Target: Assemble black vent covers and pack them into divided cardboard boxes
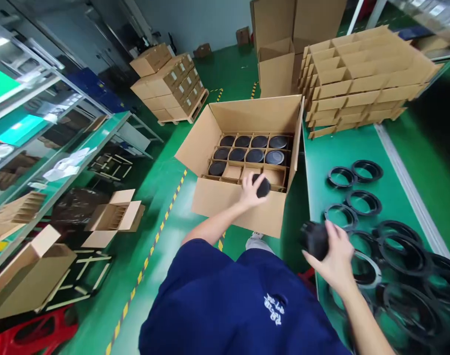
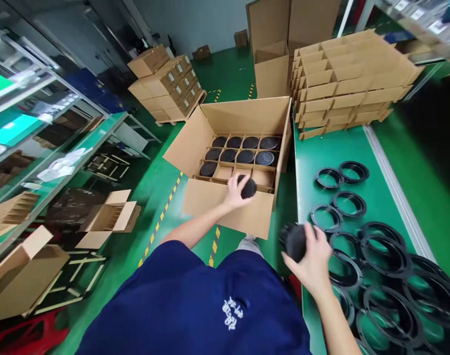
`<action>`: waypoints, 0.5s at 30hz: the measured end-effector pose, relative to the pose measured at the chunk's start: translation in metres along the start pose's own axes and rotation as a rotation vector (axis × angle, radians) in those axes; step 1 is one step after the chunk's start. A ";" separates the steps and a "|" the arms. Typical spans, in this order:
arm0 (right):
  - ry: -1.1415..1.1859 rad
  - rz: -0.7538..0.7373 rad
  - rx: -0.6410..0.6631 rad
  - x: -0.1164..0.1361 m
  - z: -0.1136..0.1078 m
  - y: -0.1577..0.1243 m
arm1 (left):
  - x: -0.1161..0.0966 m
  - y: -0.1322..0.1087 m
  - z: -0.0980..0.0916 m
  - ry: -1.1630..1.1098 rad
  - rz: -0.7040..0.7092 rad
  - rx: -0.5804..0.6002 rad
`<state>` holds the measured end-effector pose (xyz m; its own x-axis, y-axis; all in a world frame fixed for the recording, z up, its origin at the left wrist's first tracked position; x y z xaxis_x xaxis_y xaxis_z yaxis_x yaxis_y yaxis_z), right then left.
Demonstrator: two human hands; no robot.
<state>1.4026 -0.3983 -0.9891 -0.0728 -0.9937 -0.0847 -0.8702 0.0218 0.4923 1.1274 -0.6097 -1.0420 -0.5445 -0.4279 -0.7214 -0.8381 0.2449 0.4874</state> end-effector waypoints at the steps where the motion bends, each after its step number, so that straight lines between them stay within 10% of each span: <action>1: 0.041 -0.099 0.015 0.028 0.020 0.041 | 0.029 0.017 -0.013 0.040 -0.095 -0.022; 8: 0.015 -0.192 0.152 0.133 0.155 0.278 | 0.155 0.105 -0.034 0.135 -0.255 0.078; 15: -0.145 -0.048 0.355 0.122 0.241 0.325 | 0.192 0.120 0.002 0.130 -0.159 0.252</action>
<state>0.9936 -0.4860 -1.0479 -0.0737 -0.9693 -0.2347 -0.9870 0.0371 0.1564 0.9222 -0.6612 -1.1232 -0.4115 -0.5819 -0.7015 -0.9026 0.3672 0.2249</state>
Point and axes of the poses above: each hand's wrist, its own y-axis towards the middle knuckle, its own z-axis out of the palm, x = y × z, the point moved 4 cm from there along y, towards the middle knuckle, and after that the axes turned 5 degrees about -z, right-handed, at the moved point
